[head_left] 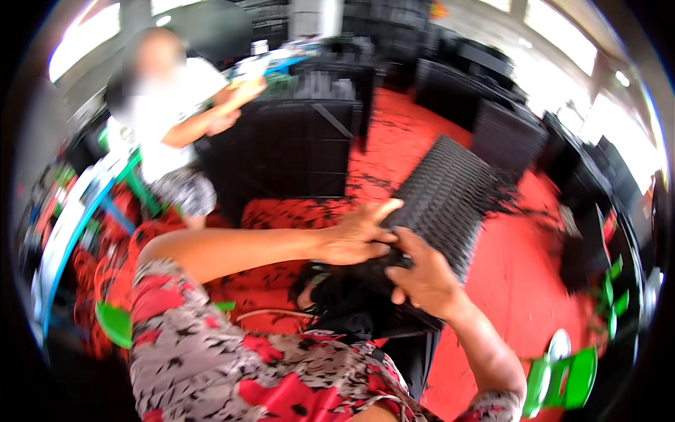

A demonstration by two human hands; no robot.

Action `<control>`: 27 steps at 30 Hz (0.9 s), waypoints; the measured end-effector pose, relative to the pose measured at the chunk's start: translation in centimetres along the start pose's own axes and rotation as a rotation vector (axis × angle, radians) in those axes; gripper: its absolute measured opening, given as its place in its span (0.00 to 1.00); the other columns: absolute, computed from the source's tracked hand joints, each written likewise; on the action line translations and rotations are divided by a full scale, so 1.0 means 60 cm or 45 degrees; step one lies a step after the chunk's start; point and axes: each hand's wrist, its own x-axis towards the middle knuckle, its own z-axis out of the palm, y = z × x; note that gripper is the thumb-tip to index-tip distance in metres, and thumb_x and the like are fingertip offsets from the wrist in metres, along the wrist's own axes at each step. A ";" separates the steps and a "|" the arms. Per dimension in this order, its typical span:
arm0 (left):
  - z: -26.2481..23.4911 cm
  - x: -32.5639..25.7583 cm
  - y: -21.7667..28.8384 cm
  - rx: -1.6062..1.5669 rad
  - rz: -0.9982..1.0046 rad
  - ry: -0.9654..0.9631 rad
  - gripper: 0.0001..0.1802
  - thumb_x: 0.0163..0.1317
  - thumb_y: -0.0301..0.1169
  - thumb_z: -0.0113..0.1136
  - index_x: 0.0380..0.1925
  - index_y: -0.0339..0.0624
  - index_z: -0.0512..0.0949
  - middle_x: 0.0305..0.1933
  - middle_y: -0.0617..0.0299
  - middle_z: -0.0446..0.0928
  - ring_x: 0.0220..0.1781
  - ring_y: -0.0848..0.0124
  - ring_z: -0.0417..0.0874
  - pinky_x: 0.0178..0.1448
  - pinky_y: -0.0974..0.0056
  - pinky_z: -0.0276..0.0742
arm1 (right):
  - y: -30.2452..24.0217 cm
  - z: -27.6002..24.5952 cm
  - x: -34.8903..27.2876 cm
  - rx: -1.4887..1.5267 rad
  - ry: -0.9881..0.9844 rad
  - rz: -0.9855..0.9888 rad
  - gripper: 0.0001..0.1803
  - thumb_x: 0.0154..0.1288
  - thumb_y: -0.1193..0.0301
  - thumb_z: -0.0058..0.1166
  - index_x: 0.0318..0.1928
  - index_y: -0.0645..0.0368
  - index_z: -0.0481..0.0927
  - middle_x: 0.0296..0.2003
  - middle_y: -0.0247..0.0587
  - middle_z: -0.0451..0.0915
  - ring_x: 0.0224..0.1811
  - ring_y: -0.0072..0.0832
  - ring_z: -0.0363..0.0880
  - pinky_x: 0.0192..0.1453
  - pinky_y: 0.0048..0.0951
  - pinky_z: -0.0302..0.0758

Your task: The person weaves black plastic strips into a furniture frame by hand, sliding them through existing gaps and pulling them tight.

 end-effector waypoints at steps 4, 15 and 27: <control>0.002 0.008 0.040 0.328 0.118 0.122 0.11 0.58 0.30 0.55 0.37 0.37 0.80 0.72 0.45 0.49 0.68 0.46 0.56 0.67 0.42 0.52 | 0.002 -0.003 -0.015 0.685 0.158 0.147 0.41 0.54 0.79 0.54 0.68 0.72 0.51 0.60 0.61 0.62 0.24 0.28 0.78 0.18 0.21 0.71; -0.035 0.014 0.035 0.247 0.192 0.156 0.06 0.54 0.29 0.59 0.25 0.40 0.82 0.48 0.53 0.69 0.47 0.56 0.72 0.51 0.54 0.70 | 0.032 0.019 -0.006 1.258 0.342 0.034 0.27 0.53 0.81 0.51 0.56 0.63 0.67 0.46 0.39 0.71 0.21 0.15 0.60 0.24 0.20 0.59; -0.037 0.065 0.059 0.442 0.242 -0.023 0.06 0.48 0.28 0.57 0.15 0.42 0.77 0.28 0.54 0.72 0.36 0.57 0.75 0.39 0.53 0.70 | 0.035 0.012 -0.034 1.222 0.351 -0.025 0.19 0.56 0.81 0.49 0.50 0.61 0.69 0.41 0.35 0.74 0.20 0.15 0.59 0.23 0.20 0.59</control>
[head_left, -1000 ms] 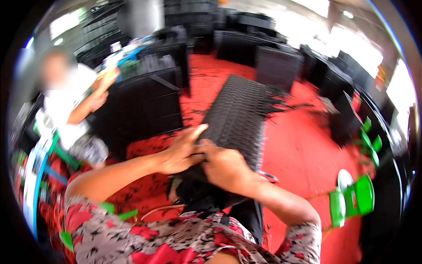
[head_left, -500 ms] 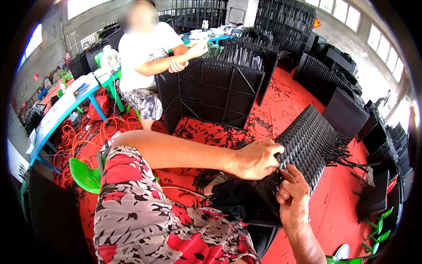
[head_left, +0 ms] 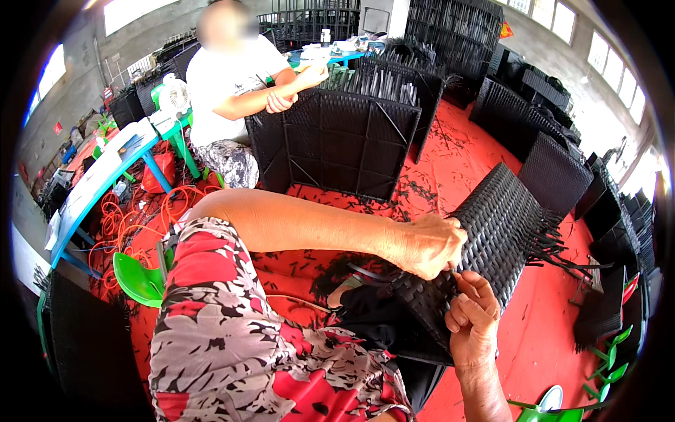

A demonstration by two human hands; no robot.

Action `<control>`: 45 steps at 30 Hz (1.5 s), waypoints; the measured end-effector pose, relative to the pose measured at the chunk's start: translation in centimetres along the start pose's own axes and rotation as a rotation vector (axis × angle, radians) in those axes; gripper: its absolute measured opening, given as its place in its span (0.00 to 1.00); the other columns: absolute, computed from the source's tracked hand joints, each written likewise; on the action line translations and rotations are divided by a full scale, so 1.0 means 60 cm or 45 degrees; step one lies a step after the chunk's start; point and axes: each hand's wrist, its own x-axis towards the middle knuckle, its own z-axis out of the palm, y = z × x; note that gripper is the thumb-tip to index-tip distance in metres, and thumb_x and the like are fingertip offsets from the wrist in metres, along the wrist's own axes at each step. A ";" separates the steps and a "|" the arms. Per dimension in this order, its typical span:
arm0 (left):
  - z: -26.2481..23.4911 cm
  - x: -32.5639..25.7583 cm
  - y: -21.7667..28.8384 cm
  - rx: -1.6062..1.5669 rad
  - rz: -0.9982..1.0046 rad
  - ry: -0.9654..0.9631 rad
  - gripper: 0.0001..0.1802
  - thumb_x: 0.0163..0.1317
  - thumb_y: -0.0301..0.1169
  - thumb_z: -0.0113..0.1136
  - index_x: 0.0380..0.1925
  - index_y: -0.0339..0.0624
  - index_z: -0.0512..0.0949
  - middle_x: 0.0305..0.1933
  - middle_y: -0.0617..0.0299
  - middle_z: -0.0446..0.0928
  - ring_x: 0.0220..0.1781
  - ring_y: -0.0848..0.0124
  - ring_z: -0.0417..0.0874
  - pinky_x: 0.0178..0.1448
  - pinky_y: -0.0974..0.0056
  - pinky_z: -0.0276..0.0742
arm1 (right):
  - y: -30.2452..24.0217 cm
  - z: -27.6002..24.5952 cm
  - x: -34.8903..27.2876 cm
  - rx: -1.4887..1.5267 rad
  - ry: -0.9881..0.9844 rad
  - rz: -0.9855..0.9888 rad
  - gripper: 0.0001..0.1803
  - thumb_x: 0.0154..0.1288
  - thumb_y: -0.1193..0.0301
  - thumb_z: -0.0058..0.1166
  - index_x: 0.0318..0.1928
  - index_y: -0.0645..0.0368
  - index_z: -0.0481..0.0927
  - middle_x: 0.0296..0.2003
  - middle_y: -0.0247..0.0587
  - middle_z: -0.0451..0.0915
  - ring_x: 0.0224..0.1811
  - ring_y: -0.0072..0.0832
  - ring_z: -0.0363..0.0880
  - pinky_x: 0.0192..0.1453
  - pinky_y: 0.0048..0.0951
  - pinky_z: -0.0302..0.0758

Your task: The person weaves black plastic strips into a furniture frame by hand, sliding them through existing gaps and pulling them tight.

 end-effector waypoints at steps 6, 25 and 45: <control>0.002 0.023 0.009 -0.006 -0.062 -0.199 0.05 0.41 0.26 0.57 0.16 0.43 0.81 0.21 0.56 0.77 0.28 0.58 0.80 0.35 0.53 0.71 | -0.005 -0.008 -0.016 -0.090 0.058 -0.037 0.18 0.57 0.80 0.49 0.50 0.62 0.69 0.37 0.34 0.74 0.19 0.15 0.59 0.23 0.20 0.60; 0.010 0.072 -0.012 -0.684 -0.399 -0.398 0.02 0.36 0.23 0.64 0.15 0.37 0.80 0.15 0.60 0.76 0.20 0.74 0.75 0.25 0.65 0.70 | 0.006 -0.014 -0.027 -0.326 0.006 -0.147 0.13 0.61 0.81 0.46 0.48 0.64 0.71 0.29 0.37 0.75 0.16 0.16 0.64 0.21 0.20 0.64; -0.012 0.092 0.053 -0.016 -0.116 -0.344 0.04 0.37 0.26 0.59 0.13 0.37 0.77 0.17 0.48 0.76 0.25 0.53 0.81 0.30 0.52 0.76 | 0.002 -0.022 -0.035 -0.366 0.061 -0.156 0.13 0.60 0.82 0.49 0.47 0.66 0.72 0.40 0.43 0.76 0.17 0.17 0.69 0.20 0.20 0.68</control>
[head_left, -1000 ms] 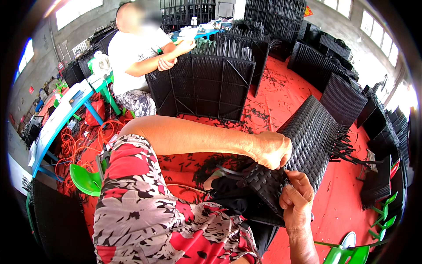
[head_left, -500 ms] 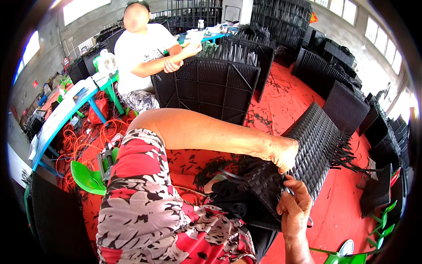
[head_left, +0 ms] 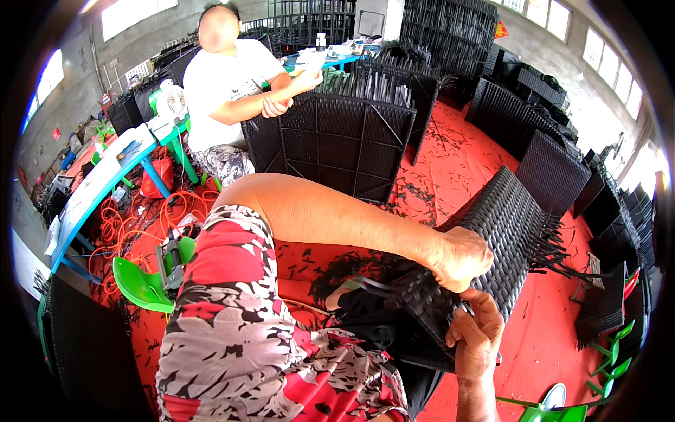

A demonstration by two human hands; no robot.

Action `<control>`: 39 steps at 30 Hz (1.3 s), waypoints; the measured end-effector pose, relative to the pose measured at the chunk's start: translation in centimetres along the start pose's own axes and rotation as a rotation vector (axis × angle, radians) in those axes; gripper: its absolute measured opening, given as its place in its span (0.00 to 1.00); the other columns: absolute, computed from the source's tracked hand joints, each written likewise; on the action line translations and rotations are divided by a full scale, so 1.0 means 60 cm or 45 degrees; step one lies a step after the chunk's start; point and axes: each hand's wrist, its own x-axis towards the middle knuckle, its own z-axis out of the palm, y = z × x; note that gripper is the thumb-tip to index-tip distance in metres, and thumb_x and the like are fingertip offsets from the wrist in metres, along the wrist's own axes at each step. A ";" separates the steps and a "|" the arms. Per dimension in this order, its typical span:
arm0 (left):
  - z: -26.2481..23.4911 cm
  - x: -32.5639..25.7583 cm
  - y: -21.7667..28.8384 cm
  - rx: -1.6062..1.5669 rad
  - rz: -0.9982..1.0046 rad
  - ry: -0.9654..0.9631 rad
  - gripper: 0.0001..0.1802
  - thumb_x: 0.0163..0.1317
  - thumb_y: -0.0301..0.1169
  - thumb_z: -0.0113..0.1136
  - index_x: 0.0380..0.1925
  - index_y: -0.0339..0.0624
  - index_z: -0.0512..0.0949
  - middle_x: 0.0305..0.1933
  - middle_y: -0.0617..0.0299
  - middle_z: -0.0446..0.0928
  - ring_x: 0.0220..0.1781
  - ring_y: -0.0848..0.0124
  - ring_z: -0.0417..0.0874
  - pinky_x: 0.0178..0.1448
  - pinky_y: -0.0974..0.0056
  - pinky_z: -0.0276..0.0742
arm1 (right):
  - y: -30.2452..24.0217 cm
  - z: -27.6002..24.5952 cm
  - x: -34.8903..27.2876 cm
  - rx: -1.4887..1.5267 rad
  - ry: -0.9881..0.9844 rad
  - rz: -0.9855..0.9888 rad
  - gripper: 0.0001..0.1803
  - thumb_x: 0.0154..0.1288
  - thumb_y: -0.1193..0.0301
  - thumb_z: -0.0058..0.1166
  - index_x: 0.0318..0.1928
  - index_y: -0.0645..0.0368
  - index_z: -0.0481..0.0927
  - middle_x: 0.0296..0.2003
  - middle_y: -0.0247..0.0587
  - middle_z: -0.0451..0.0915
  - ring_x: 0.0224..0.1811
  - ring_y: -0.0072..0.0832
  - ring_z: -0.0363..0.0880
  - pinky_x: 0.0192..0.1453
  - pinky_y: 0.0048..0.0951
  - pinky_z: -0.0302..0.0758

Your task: The person weaves black plastic strips into a furniture frame by hand, sliding them through existing gaps and pulling them tight.

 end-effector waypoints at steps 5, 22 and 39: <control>0.030 -0.019 -0.014 -0.075 -0.017 0.059 0.03 0.36 0.24 0.58 0.15 0.36 0.77 0.21 0.45 0.77 0.30 0.50 0.82 0.34 0.50 0.77 | -0.034 0.001 0.006 -0.291 -0.047 0.142 0.19 0.58 0.80 0.51 0.52 0.70 0.70 0.40 0.45 0.77 0.17 0.19 0.71 0.17 0.19 0.65; 0.068 -0.045 -0.044 0.184 0.429 0.547 0.08 0.60 0.19 0.51 0.39 0.23 0.71 0.47 0.44 0.72 0.52 0.51 0.73 0.60 0.56 0.66 | 0.021 -0.012 0.062 -0.901 0.296 -0.414 0.06 0.45 0.77 0.56 0.27 0.64 0.81 0.26 0.54 0.81 0.34 0.47 0.83 0.35 0.39 0.78; 0.065 0.006 0.060 0.007 0.562 0.781 0.09 0.60 0.25 0.57 0.26 0.29 0.79 0.33 0.46 0.79 0.37 0.51 0.77 0.45 0.53 0.73 | 0.055 -0.087 0.155 -0.741 0.408 -0.156 0.05 0.47 0.80 0.51 0.28 0.62 0.75 0.19 0.45 0.73 0.20 0.36 0.72 0.22 0.37 0.67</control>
